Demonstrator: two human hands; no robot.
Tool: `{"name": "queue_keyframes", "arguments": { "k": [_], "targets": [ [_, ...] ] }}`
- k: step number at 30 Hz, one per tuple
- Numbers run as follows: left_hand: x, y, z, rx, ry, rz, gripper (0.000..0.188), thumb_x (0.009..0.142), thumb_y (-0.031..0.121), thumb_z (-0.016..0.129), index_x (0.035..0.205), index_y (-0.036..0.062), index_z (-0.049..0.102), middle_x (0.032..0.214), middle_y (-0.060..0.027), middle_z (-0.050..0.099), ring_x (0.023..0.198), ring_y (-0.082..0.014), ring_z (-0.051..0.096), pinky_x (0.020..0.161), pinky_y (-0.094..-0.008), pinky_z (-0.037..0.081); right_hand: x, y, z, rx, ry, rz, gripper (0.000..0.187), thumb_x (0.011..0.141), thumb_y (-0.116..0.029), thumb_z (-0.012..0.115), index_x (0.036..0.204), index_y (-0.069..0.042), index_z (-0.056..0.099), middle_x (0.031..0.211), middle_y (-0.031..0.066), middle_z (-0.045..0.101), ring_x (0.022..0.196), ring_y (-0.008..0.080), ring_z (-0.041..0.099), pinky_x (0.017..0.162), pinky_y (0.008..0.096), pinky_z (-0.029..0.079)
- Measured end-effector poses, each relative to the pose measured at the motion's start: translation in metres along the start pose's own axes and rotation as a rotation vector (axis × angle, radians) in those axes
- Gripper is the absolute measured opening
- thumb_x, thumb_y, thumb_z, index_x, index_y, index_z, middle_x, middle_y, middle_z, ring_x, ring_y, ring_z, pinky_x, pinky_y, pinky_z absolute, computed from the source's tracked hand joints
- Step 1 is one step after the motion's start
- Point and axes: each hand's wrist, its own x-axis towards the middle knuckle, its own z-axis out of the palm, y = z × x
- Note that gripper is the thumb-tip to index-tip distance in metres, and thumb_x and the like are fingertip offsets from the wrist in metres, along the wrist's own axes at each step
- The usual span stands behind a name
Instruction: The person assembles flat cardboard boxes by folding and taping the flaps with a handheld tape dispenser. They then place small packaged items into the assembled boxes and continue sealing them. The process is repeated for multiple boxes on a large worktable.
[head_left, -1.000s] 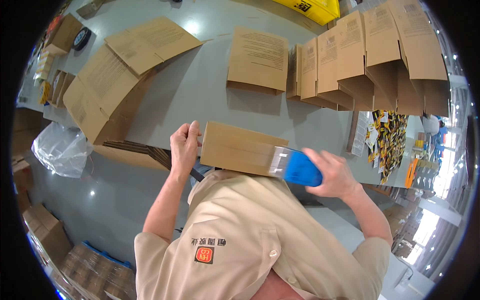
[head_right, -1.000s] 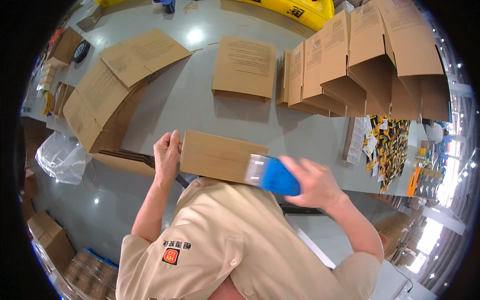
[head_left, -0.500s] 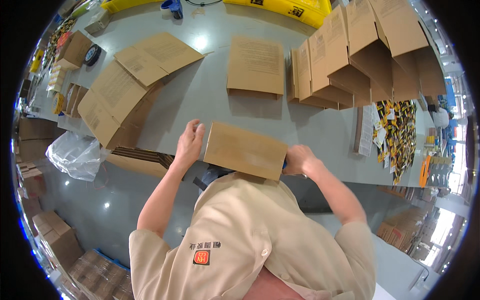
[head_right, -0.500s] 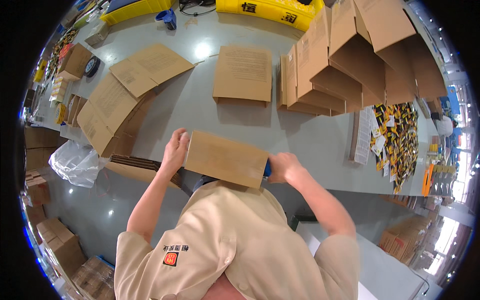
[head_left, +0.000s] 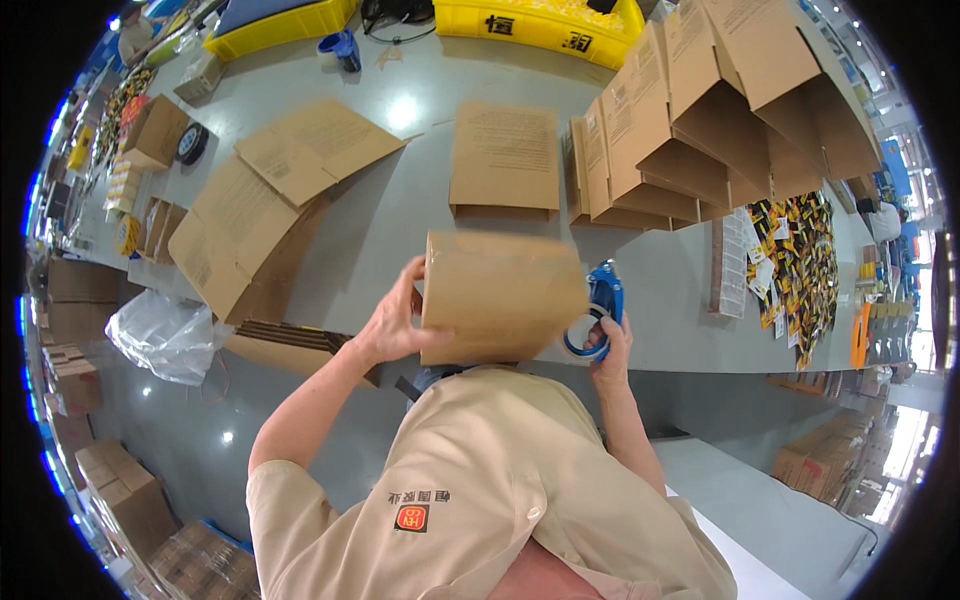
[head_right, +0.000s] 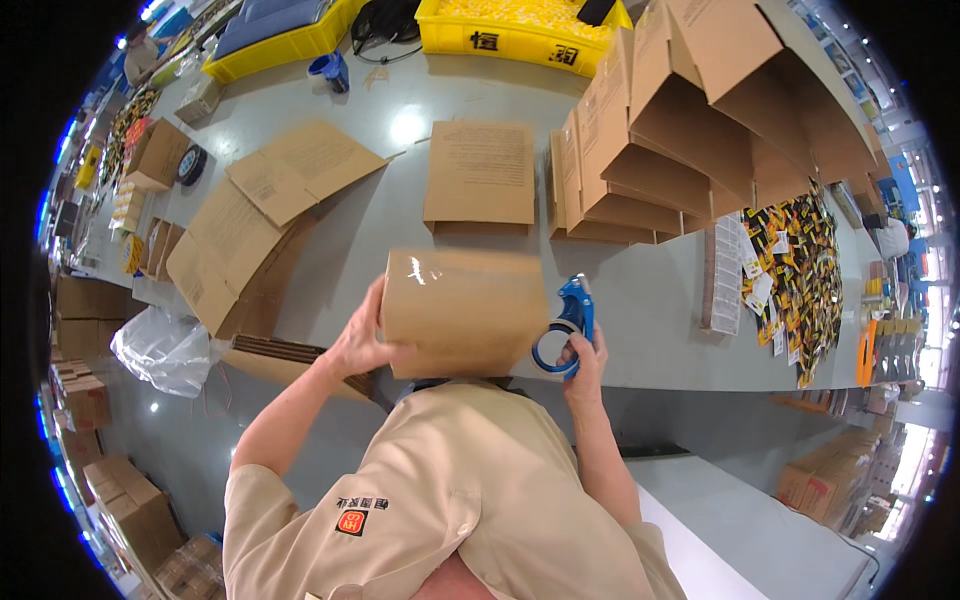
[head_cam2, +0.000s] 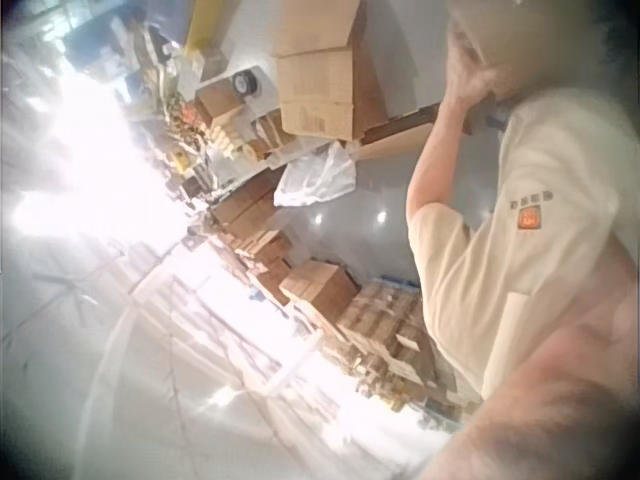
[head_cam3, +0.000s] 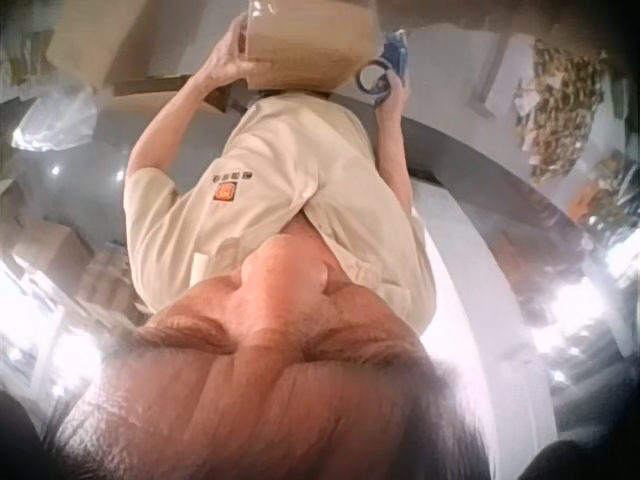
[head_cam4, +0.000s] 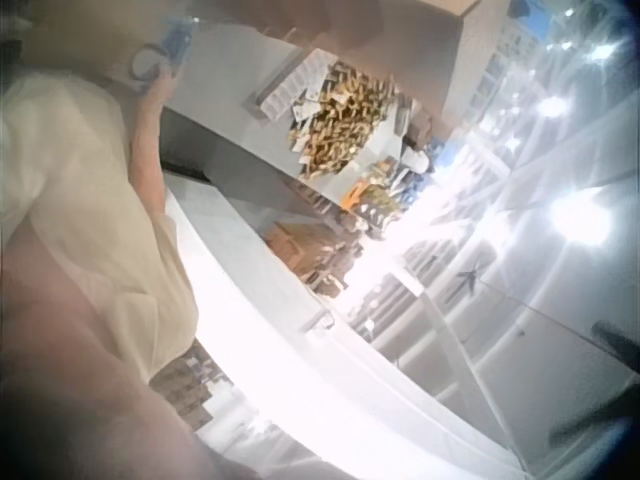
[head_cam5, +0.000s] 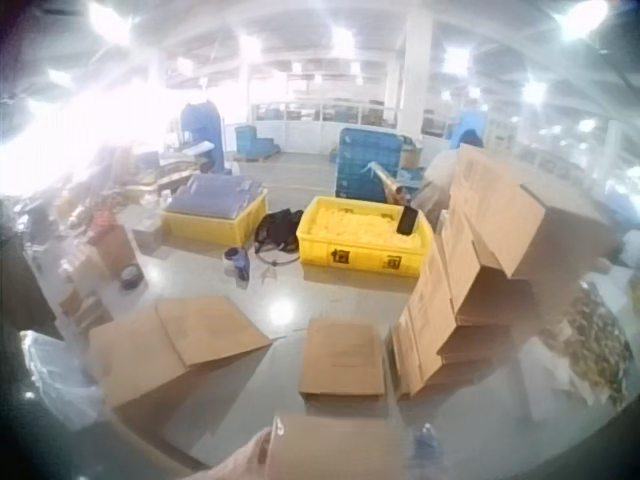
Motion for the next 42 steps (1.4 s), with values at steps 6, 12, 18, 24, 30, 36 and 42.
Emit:
{"name": "queue_keyframes", "arguments": {
  "k": [6,12,18,24,30,36,42],
  "targets": [
    [0.1,0.039,-0.051,-0.399,0.177,-0.142,0.086,0.08,0.051,0.066,0.146,0.003,0.036,0.111,-0.0098,0.061,0.082,-0.0162,0.058,0.069,-0.0307,0.046,-0.015,-0.024,-0.003,0.041,0.055,0.04,0.029,0.084,-0.019,0.062,0.111,-0.009,0.055,0.072,-0.0036,0.042,0.059,0.0063,0.041,0.051,0.0224,0.035],
    [0.216,0.042,-0.076,-0.249,0.122,-0.372,0.073,0.082,0.064,0.062,0.119,0.0004,0.063,0.095,-0.0073,0.061,0.075,-0.0153,0.059,0.064,-0.0289,0.048,-0.041,-0.004,-0.015,-0.002,0.125,0.021,0.025,0.085,-0.018,0.061,0.107,-0.009,0.057,0.07,-0.0041,0.041,0.056,0.0059,0.04,0.049,0.0218,0.034],
    [0.222,0.014,-0.083,0.152,0.165,-0.419,0.092,0.075,0.075,0.062,0.119,-0.0059,0.063,0.112,-0.0183,0.066,0.095,-0.0268,0.067,0.081,-0.04,0.054,-0.056,-0.002,-0.031,-0.056,0.162,0.038,0.036,0.082,-0.017,0.062,0.117,-0.007,0.057,0.072,-0.0027,0.044,0.056,0.0066,0.041,0.049,0.0221,0.034],
    [0.138,-0.056,-0.142,1.41,0.378,-0.405,0.088,0.081,0.053,0.07,0.144,-0.0017,0.043,0.149,-0.0256,0.042,0.14,-0.0465,0.036,0.109,-0.065,0.03,-0.055,-0.001,-0.034,-0.087,0.23,0.089,0.053,0.081,-0.018,0.066,0.13,-0.005,0.052,0.073,-0.0023,0.046,0.057,0.0077,0.043,0.05,0.024,0.036],
    [0.122,-0.077,-0.164,1.524,0.393,-0.463,0.048,0.086,0.021,0.063,0.128,0.0003,0.056,0.123,-0.0216,0.059,0.12,-0.038,0.054,0.097,-0.059,0.042,-0.044,0.0,-0.016,-0.209,0.097,0.034,0.056,0.08,-0.02,0.066,0.131,-0.001,0.052,0.078,-0.002,0.05,0.059,0.0062,0.046,0.049,0.0211,0.036],
    [0.081,-0.017,-0.198,1.564,0.502,-0.187,0.022,0.078,0.014,0.07,0.096,0.0052,0.061,0.086,-0.0102,0.066,0.085,-0.0278,0.068,0.072,-0.0397,0.053,-0.041,0.009,-0.004,-0.296,0.007,0.0,0.044,0.081,-0.026,0.066,0.118,-0.004,0.057,0.072,-0.0037,0.046,0.058,0.006,0.044,0.049,0.0213,0.035],
    [0.004,0.065,-0.201,1.614,0.462,-0.317,0.029,0.075,0.009,0.072,0.101,0.0043,0.058,0.093,-0.0102,0.065,0.087,-0.0264,0.069,0.071,-0.037,0.056,-0.024,0.023,-0.005,-0.276,-0.121,0.093,0.037,0.081,-0.026,0.067,0.112,-0.006,0.059,0.07,-0.0044,0.044,0.056,0.0057,0.043,0.049,0.0213,0.032]
  ]
}}
